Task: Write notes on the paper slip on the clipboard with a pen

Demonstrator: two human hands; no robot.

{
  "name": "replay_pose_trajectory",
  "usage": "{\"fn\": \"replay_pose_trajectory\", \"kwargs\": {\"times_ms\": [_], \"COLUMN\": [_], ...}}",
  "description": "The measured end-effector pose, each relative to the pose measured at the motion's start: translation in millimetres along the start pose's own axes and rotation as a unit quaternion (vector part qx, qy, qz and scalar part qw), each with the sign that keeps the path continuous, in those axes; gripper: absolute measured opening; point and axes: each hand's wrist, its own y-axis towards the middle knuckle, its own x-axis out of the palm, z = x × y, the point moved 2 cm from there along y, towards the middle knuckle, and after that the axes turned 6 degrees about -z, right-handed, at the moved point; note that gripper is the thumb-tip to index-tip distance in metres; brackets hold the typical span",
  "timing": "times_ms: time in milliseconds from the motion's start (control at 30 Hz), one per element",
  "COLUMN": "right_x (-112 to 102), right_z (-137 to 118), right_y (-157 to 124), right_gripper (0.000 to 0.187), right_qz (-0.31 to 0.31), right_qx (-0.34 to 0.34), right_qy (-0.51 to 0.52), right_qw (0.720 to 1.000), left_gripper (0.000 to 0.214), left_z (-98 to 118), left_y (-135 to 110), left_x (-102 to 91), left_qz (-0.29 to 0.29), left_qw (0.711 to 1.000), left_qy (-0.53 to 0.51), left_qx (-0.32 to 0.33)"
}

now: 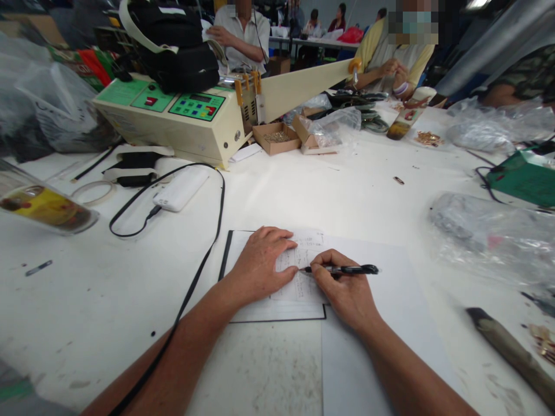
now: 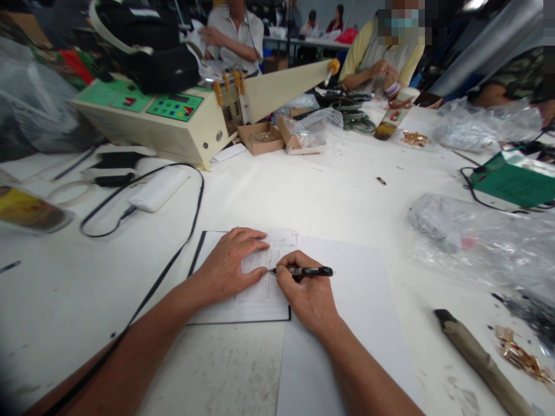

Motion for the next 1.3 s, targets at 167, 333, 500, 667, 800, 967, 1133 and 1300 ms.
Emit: {"fn": "replay_pose_trajectory", "kwargs": {"times_ms": [167, 333, 500, 667, 800, 967, 1133, 1300], "right_x": [0.2, 0.0, -0.9, -0.2, 0.0, -0.5, -0.6, -0.5], "right_z": [1.4, 0.7, -1.1, -1.0, 0.9, 0.7, -0.1, 0.1], "right_y": [0.7, 0.7, 0.3, 0.9, 1.3, 0.9, 0.1, 0.2], "right_gripper": [0.015, 0.016, 0.016, 0.015, 0.015, 0.015, 0.015, 0.016], "right_qz": [-0.002, -0.002, 0.001, 0.000, 0.001, -0.002, -0.002, 0.000], "right_qx": [0.003, 0.003, 0.005, 0.002, 0.006, 0.003, 0.004, 0.005], "right_qy": [0.004, 0.003, -0.009, -0.011, -0.006, -0.005, -0.004, -0.004], "right_qw": [1.000, 1.000, 1.000, 1.000, 1.000, 1.000, 1.000, 1.000], "left_gripper": [0.043, 0.042, 0.041, 0.041, 0.041, 0.041, 0.041, 0.041], "left_z": [0.3, 0.8, 0.2, 0.0, 0.9, 0.7, 0.1, 0.3], "left_y": [1.0, 0.7, 0.6, 0.6, 0.1, -0.2, 0.0, 0.4], "left_x": [-0.8, -1.0, -0.7, -0.6, -1.3, -1.3, -0.5, -0.8], "left_qz": [-0.003, -0.001, 0.001, 0.003, 0.001, 0.003, 0.002, 0.002], "left_qw": [1.000, 1.000, 1.000, 1.000, 1.000, 1.000, 1.000, 1.000], "left_qy": [0.000, -0.003, -0.005, -0.003, -0.005, -0.006, -0.004, -0.006], "left_qx": [-0.002, -0.002, 0.000, 0.004, 0.002, 0.001, 0.003, 0.002]}}
